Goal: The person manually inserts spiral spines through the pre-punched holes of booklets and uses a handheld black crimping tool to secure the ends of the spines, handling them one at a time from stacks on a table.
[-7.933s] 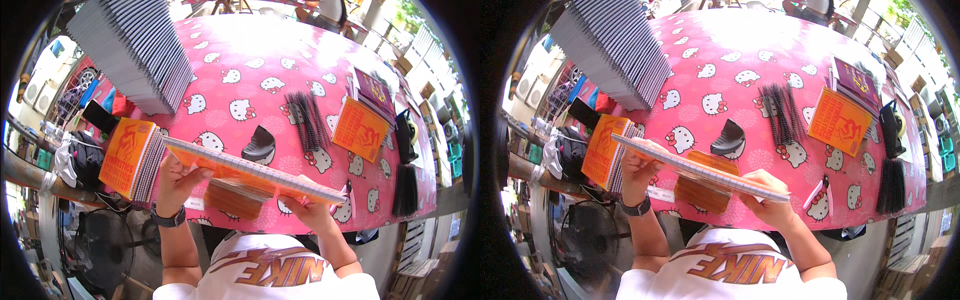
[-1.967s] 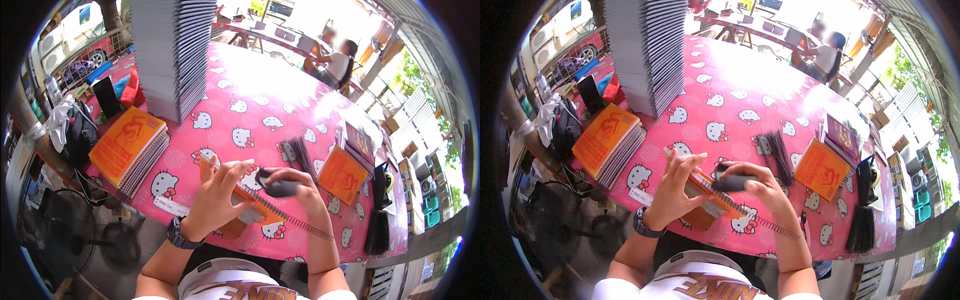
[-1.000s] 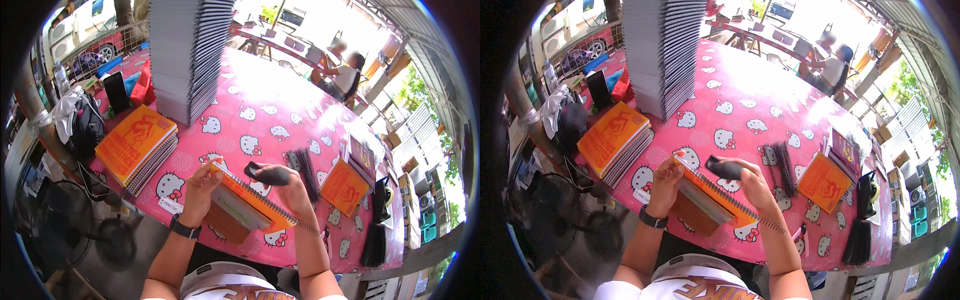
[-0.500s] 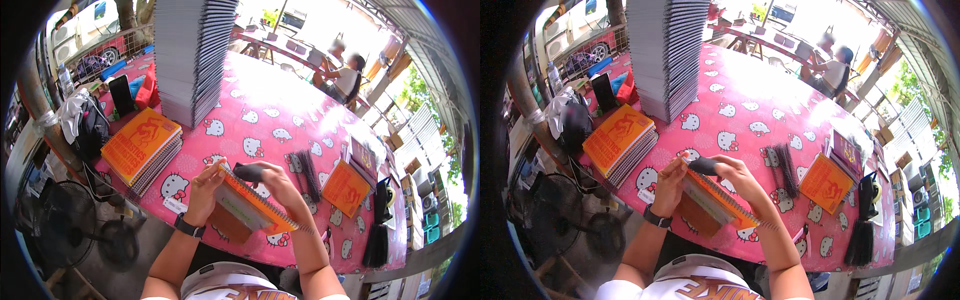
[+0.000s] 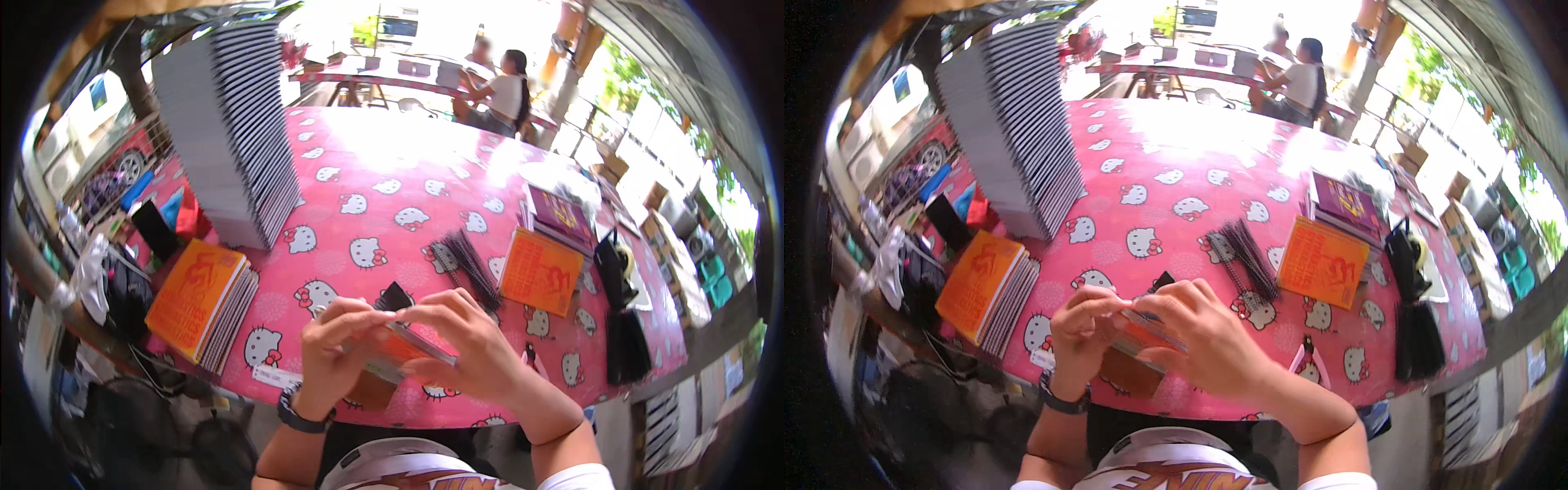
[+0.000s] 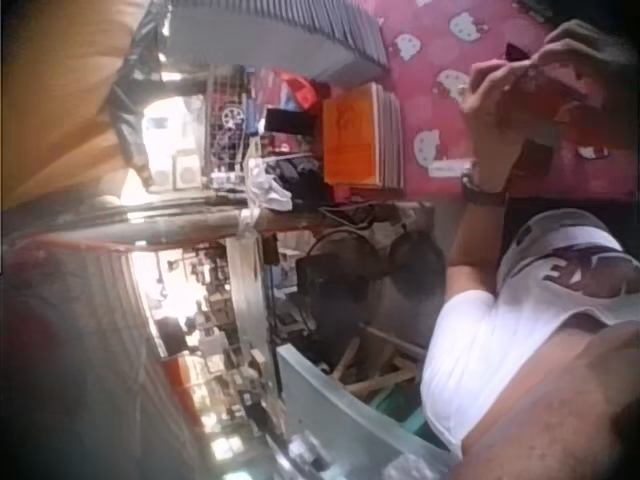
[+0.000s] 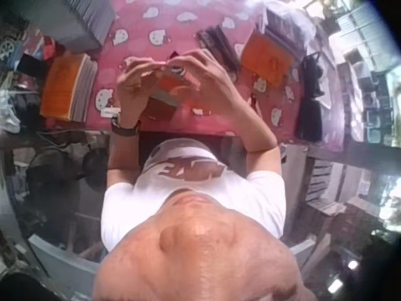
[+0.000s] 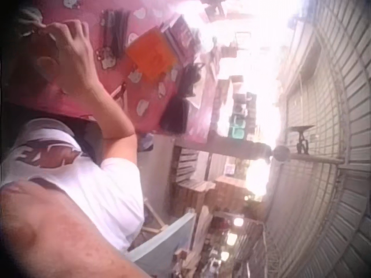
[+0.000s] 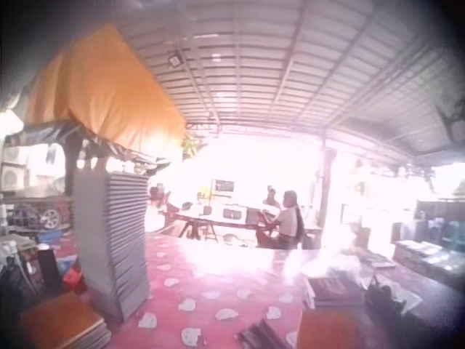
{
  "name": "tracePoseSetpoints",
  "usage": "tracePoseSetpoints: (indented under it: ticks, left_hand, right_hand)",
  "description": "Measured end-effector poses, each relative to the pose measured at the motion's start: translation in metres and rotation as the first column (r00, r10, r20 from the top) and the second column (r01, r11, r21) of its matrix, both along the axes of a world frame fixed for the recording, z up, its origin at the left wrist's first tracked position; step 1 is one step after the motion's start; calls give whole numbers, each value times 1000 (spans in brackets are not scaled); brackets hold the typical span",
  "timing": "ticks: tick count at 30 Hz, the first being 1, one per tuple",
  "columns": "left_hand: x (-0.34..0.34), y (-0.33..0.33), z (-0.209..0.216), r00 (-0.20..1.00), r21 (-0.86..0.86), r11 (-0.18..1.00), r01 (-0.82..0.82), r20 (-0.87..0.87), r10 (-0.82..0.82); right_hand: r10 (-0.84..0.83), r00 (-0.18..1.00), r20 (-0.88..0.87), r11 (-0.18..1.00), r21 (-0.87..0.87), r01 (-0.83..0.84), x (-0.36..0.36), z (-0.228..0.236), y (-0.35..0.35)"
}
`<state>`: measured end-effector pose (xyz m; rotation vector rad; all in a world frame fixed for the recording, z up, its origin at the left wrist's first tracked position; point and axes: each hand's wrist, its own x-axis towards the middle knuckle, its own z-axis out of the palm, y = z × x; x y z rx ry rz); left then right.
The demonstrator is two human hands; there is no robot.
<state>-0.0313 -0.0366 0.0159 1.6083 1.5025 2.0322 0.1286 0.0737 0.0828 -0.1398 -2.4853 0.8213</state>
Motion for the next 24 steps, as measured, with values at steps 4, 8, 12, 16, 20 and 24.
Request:
tracePoseSetpoints:
  ticks: [4,8,12,16,20,24]
  left_hand:
    - [25,11,11,997,80,994,74,-6,-74]
    - [28,10,12,998,88,994,65,-5,-65]
    - [31,9,12,999,75,996,41,-22,-39]
    - [41,8,9,991,107,993,-52,-116,64]
    - [45,8,-1,996,133,989,-59,81,48]
    - [60,12,4,975,-34,999,26,220,-18]
  right_hand:
    - [-161,964,-213,978,98,185,17,-8,-11]
    - [-153,953,-261,986,16,163,17,-17,-17]
    - [-160,945,-285,987,-31,157,17,-16,-22]
    - [-194,948,-252,978,22,206,19,-16,-20]
    - [-150,950,-274,978,100,184,11,-18,-18]
    - [-182,960,-214,953,202,226,16,-16,-19]
